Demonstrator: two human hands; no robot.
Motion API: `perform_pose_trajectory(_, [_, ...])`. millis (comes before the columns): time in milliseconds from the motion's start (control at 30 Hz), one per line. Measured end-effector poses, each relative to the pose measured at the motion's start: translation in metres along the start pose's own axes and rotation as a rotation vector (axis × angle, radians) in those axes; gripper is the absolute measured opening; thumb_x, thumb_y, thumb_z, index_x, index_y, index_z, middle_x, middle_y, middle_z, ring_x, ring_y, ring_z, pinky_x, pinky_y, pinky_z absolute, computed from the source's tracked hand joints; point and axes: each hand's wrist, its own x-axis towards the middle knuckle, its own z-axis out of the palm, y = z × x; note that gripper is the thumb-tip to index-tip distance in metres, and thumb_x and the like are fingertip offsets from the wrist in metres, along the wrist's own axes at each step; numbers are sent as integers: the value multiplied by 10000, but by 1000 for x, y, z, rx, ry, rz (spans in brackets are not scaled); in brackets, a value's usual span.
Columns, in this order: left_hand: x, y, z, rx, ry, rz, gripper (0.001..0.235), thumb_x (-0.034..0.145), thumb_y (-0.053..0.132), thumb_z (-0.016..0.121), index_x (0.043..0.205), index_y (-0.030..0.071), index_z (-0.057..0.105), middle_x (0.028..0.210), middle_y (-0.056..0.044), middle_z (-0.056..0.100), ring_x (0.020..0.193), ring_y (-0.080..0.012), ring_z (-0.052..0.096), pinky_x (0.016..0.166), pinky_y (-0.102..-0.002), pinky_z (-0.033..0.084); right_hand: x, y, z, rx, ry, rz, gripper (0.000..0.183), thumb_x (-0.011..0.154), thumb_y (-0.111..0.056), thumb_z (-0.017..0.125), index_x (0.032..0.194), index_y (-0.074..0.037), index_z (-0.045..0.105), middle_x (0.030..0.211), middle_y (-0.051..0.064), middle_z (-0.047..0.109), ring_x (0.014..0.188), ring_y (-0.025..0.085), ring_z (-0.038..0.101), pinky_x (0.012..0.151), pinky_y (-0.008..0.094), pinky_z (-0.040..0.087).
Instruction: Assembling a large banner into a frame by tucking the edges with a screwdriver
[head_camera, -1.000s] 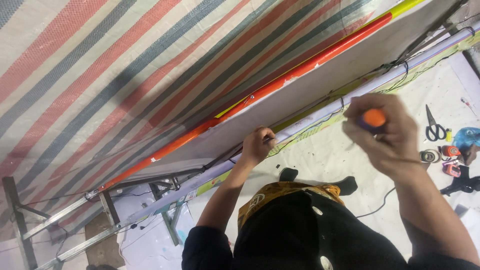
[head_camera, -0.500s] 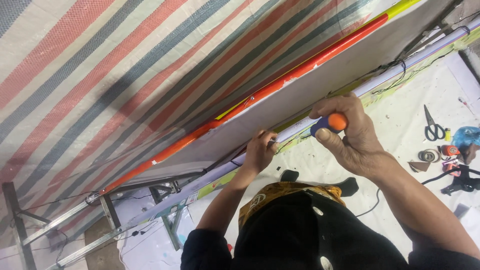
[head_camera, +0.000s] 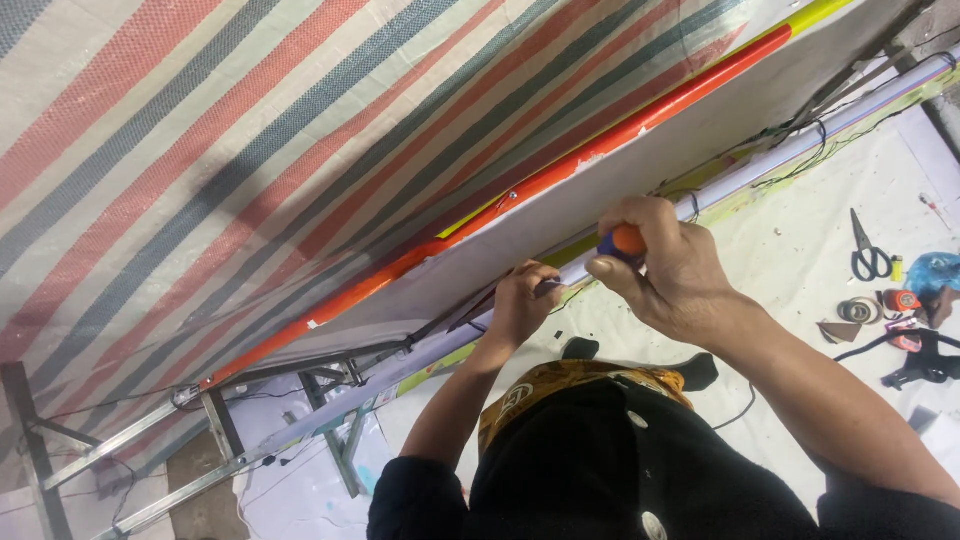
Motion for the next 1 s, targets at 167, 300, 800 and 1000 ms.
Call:
perform_pose_trajectory(167, [-1, -11, 6, -56, 24, 48, 249, 782, 315, 823, 995, 192, 787, 967, -11, 739, 953, -223, 746, 845, -318, 580, 10, -7, 13, -48, -27, -32, 400, 942, -290, 724, 1218, -40, 578, 769, 186, 637, 607, 379, 674, 534, 421, 547])
perform_pose_trajectory(300, [4, -2, -2, -165, 22, 49, 222, 808, 270, 821, 981, 134, 787, 950, -73, 737, 952, -289, 745, 819, -344, 585, 12, -9, 23, -52, -50, -40, 361, 946, -239, 723, 1205, -36, 574, 811, 198, 643, 626, 391, 678, 556, 440, 558])
perform_pose_trajectory(800, [1, -4, -1, -149, 40, 20, 187, 749, 242, 843, 903, 152, 787, 962, 4, 743, 910, -257, 739, 792, -352, 583, 21, -8, 47, -64, -104, -70, 355, 948, -273, 728, 1178, -53, 572, 718, 162, 596, 578, 377, 666, 522, 447, 574])
perform_pose_trajectory(1000, [5, 18, -16, -112, 21, 19, 190, 744, 247, 836, 916, 191, 779, 972, 2, 730, 934, -289, 732, 781, -388, 583, 17, -5, 50, -95, -78, -99, 362, 931, -282, 757, 1156, -69, 569, 726, 153, 590, 581, 383, 662, 513, 448, 560])
